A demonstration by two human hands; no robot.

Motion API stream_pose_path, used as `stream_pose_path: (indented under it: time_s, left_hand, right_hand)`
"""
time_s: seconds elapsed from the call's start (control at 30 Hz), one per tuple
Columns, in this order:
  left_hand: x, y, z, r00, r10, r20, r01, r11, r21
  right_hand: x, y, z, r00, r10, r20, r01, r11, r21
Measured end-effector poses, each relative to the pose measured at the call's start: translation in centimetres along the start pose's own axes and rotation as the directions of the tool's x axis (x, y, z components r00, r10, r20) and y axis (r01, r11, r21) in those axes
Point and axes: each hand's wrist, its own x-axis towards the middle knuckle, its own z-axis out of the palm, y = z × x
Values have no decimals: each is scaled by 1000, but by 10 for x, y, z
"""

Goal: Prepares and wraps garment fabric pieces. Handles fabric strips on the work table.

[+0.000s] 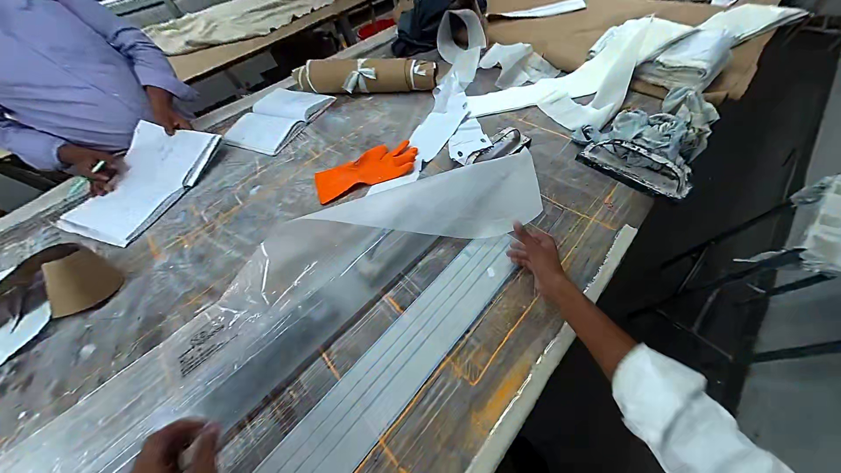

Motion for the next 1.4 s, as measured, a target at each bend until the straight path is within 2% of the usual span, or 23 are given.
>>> stream_pose_path:
  time_s: [0.07,0.13,0.2,0.27,0.33,0.4,0.47,0.53,0.6,0.67,0.7,0.73,0.8,0.87,0.93,1.03,1.1,1.17,1.23,1.3,1.4]
  left_hand:
    - [35,75,51,996,87,17,-86,995,-51]
    - [57,143,97,990,144,-6,-144,983,-110]
    - [69,203,134,987,161,18,-155,973,-172]
    - [77,253,165,984,160,79,-136,960,-244]
    - [82,291,194,973,191,131,-144,943,-301]
    - [81,317,221,955,238,175,-166,922,-349]
    - [76,337,244,946,258,194,-167,906,-390]
    - [73,355,262,952,254,171,-164,895,-415]
    - [72,370,274,958,255,128,-176,882,-436]
    - [69,380,280,949,292,122,-196,843,-501]
    - [66,383,278,933,329,143,-203,812,-547]
    - [62,382,274,917,361,170,-200,784,-587]
    - [52,364,257,917,373,142,-224,775,-591]
    - [38,317,223,941,336,48,-275,838,-472]
    - [23,250,181,967,244,-74,-255,931,-260]
    - [-7,148,125,981,39,-192,-39,999,2]
    - [-28,100,106,979,-84,-187,100,992,81]
    - [-43,72,101,984,-158,-78,166,981,103]
    - [-54,54,106,984,-176,36,169,974,149]
    - [-60,45,114,989,-140,43,129,972,199]
    - [-68,42,105,997,-75,-30,79,981,178]
  right_hand:
    - [49,-26,15,995,98,-11,-94,976,198]
    - [78,-51,28,994,100,38,-106,943,315]
    - [93,-77,39,995,41,95,-74,925,372]
    - [102,-101,46,972,-48,228,-59,896,439]
    - [112,-114,44,887,-172,428,-40,895,445]
    - [117,-117,35,794,-240,559,62,946,318]
    - [107,-108,21,813,-235,533,208,972,112]
    - [94,-84,4,867,-189,462,269,956,-113]
    - [83,-53,-15,907,-53,418,193,933,-302]
    - [78,-30,-25,894,119,432,81,905,-417]
    - [77,-23,-27,886,155,438,63,894,-443]
    - [79,-17,-27,887,144,440,82,886,-457]
    - [83,-14,-25,882,122,455,145,849,-508]
    - [86,-10,-24,881,86,466,205,817,-539]
    - [88,-7,-23,880,43,473,244,814,-528]
    - [87,-3,-22,879,-17,477,288,816,-502]
    - [84,-4,-23,880,-37,473,307,804,-510]
    - [81,-6,-22,882,-31,471,307,795,-523]
    - [80,-5,-22,885,-17,466,289,805,-518]
    - [81,-6,-22,894,-16,449,268,820,-505]
    - [77,-8,-25,911,-29,411,248,835,-491]
